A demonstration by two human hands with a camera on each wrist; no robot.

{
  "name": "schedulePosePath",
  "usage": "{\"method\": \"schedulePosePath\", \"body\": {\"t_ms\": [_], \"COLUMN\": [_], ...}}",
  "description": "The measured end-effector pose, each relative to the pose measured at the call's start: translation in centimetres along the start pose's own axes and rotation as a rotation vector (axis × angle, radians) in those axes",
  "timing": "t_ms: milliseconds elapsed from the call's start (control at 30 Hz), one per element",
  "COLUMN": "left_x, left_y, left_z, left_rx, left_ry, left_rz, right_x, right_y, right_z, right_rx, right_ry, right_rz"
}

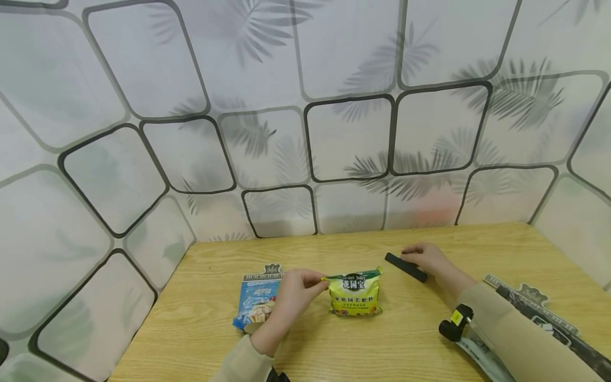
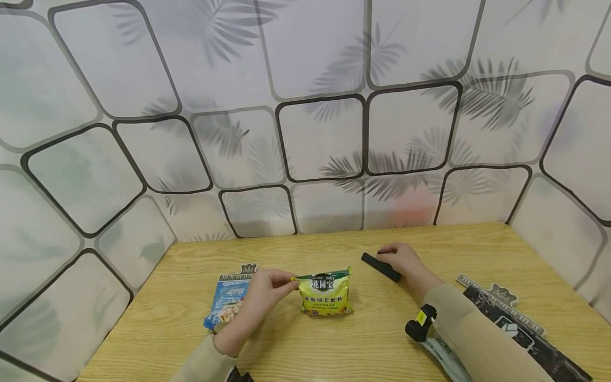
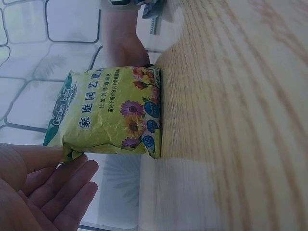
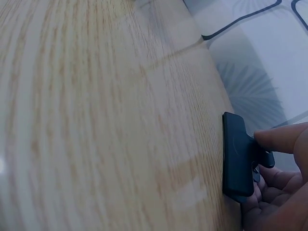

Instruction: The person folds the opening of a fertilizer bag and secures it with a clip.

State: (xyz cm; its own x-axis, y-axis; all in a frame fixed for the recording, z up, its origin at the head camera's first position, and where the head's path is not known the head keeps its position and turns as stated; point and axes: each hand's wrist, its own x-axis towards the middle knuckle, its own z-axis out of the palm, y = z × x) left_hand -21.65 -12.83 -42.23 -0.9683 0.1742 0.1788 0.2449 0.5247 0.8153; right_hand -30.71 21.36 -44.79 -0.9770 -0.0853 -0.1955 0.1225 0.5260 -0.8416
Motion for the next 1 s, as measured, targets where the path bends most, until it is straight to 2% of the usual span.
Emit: {"method": "schedulePosePath", "body": {"t_ms": [433,800,1000], "left_x": [0.02,0.17,0.12], "left_y": [0.02,0.04,0.04], "left_z": [0.03,0.01,0.05], "left_rx": [0.000,-0.011,-0.010], "left_ry": [0.009,0.007,0.009], "left_rz": [0.005,0.005,0.003], "right_x": [-0.14,0.07,-0.02], "right_y": [0.10,-0.06,-0.01], "right_z": [-0.01,0.11,0.14], "right_rx": [-0.003,0.004,-0.008], "right_ry": [0.020,0.022,0.042], "right_rz": [-0.037,0.010,-0.001]}}
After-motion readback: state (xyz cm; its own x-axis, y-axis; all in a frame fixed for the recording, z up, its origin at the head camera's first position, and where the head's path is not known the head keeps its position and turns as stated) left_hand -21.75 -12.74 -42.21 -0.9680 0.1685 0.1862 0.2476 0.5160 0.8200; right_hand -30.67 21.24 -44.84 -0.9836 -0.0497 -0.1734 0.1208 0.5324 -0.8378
